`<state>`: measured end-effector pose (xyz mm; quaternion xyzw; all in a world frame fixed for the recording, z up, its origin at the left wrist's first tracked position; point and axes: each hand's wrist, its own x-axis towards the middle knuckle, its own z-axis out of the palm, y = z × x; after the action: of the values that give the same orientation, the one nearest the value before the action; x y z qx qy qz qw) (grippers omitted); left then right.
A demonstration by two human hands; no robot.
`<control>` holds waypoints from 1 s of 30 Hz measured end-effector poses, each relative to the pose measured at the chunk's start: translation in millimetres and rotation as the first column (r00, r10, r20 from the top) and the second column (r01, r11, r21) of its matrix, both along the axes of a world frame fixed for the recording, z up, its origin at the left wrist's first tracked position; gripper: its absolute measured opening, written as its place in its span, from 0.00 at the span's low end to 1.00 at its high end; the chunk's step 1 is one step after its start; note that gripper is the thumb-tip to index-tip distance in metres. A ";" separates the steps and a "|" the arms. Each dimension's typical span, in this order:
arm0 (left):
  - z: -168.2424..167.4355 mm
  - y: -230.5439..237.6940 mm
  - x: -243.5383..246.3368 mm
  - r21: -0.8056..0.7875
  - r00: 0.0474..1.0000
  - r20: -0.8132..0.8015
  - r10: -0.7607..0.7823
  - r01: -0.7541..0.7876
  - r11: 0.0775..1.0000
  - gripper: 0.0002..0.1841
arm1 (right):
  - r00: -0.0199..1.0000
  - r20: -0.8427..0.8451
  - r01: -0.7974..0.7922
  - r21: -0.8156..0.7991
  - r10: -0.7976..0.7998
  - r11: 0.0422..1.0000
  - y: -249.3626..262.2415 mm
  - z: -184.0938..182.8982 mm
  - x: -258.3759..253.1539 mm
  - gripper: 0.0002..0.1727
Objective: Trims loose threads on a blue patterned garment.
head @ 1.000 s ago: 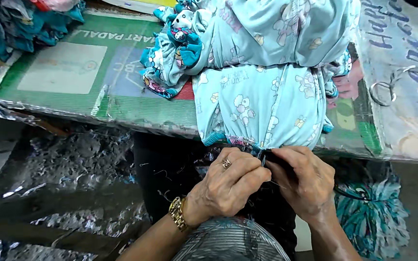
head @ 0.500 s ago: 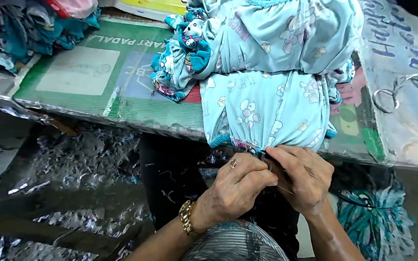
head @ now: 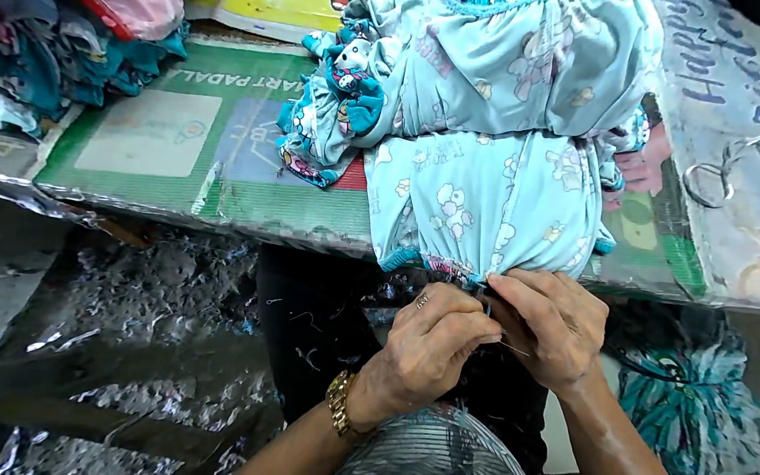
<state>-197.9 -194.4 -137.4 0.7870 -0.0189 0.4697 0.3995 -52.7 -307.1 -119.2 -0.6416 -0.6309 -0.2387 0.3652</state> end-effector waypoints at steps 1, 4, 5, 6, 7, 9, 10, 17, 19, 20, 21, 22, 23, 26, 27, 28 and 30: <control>-0.1 -0.1 0.3 -0.002 1.000 0.001 0.002 -0.002 1.000 0.06 | 1.000 0.003 -0.001 0.004 0.001 1.000 -0.2 -0.6 0.2 0.10; -0.3 -1.5 0.9 -0.016 1.000 0.004 0.000 0.000 1.000 0.06 | 1.000 0.015 -0.002 0.007 0.002 1.000 -0.7 -2.5 0.6 0.09; -0.3 -1.9 1.2 -0.022 1.000 0.005 -0.005 0.005 1.000 0.06 | 1.000 0.021 -0.005 0.004 0.005 1.000 -0.6 -2.7 0.9 0.09; -0.4 -2.3 1.7 -0.025 1.000 0.006 -0.010 0.010 1.000 0.06 | 1.000 0.024 -0.009 0.000 0.009 1.000 -0.6 -2.8 1.2 0.08; -0.7 -2.6 2.2 -0.026 1.000 0.008 -0.017 0.017 1.000 0.06 | 1.000 0.028 -0.010 0.001 0.010 1.000 -0.1 -2.8 1.5 0.08; -1.0 -4.4 0.8 -0.023 0.999 0.004 -0.049 0.049 0.999 0.05 | 0.999 0.032 -0.006 -0.003 0.006 1.000 0.7 -2.4 1.9 0.07; -0.5 -5.6 -2.4 -0.023 0.998 -0.002 -0.067 0.067 0.997 0.05 | 1.000 0.028 0.003 -0.027 -0.002 1.000 -0.2 -1.4 0.8 0.07; 23.6 20.7 -2.6 0.284 0.938 -0.024 0.345 -0.324 0.902 0.09 | 0.995 0.024 -0.067 -0.568 0.098 0.820 -33.8 19.1 -22.5 0.09; 27.5 26.9 14.3 0.406 0.876 -0.097 0.473 -0.399 0.822 0.16 | 0.994 0.000 -0.087 -0.573 0.106 0.815 -39.5 17.8 -23.1 0.09; 27.7 29.8 21.0 0.456 0.857 -0.136 0.498 -0.392 0.799 0.17 | 0.996 -0.005 -0.079 -0.566 0.093 0.821 -40.7 17.7 -21.8 0.10; 26.3 32.2 25.3 0.495 0.848 -0.155 0.508 -0.378 0.782 0.14 | 0.997 -0.008 -0.068 -0.556 0.076 0.829 -41.3 18.1 -19.9 0.11; 23.6 33.6 26.4 0.522 0.849 -0.145 0.509 -0.371 0.768 0.10 | 0.998 -0.013 -0.057 -0.540 0.060 0.839 -41.9 18.9 -17.7 0.12; 20.3 33.8 24.5 0.537 0.856 -0.114 0.505 -0.374 0.756 0.08 | 0.999 -0.025 -0.050 -0.520 0.043 0.853 -42.5 20.3 -15.9 0.13; 11.1 31.3 12.7 0.533 0.886 -0.025 0.462 -0.379 0.756 0.06 | 0.995 -0.098 -0.038 -0.411 -0.002 0.911 -43.5 28.1 -12.5 0.13; 8.7 29.9 8.7 0.527 0.892 -0.009 0.453 -0.381 0.760 0.05 | 0.993 -0.119 -0.023 -0.360 -0.021 0.933 -42.2 31.1 -11.5 0.13; 7.0 28.0 5.3 0.517 0.896 -0.001 0.445 -0.380 0.767 0.05 | 0.992 -0.119 0.004 -0.308 -0.043 0.951 -39.7 33.5 -10.0 0.13; 5.2 23.2 0.9 0.491 0.902 0.003 0.432 -0.378 0.785 0.04 | 0.994 -0.062 0.077 -0.238 -0.095 0.968 -32.6 36.8 -5.5 0.12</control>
<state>-197.0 -171.2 -132.3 0.8710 0.0566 0.4811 0.0822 -58.2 -339.7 -82.4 -0.7153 -0.6125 -0.1545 0.2988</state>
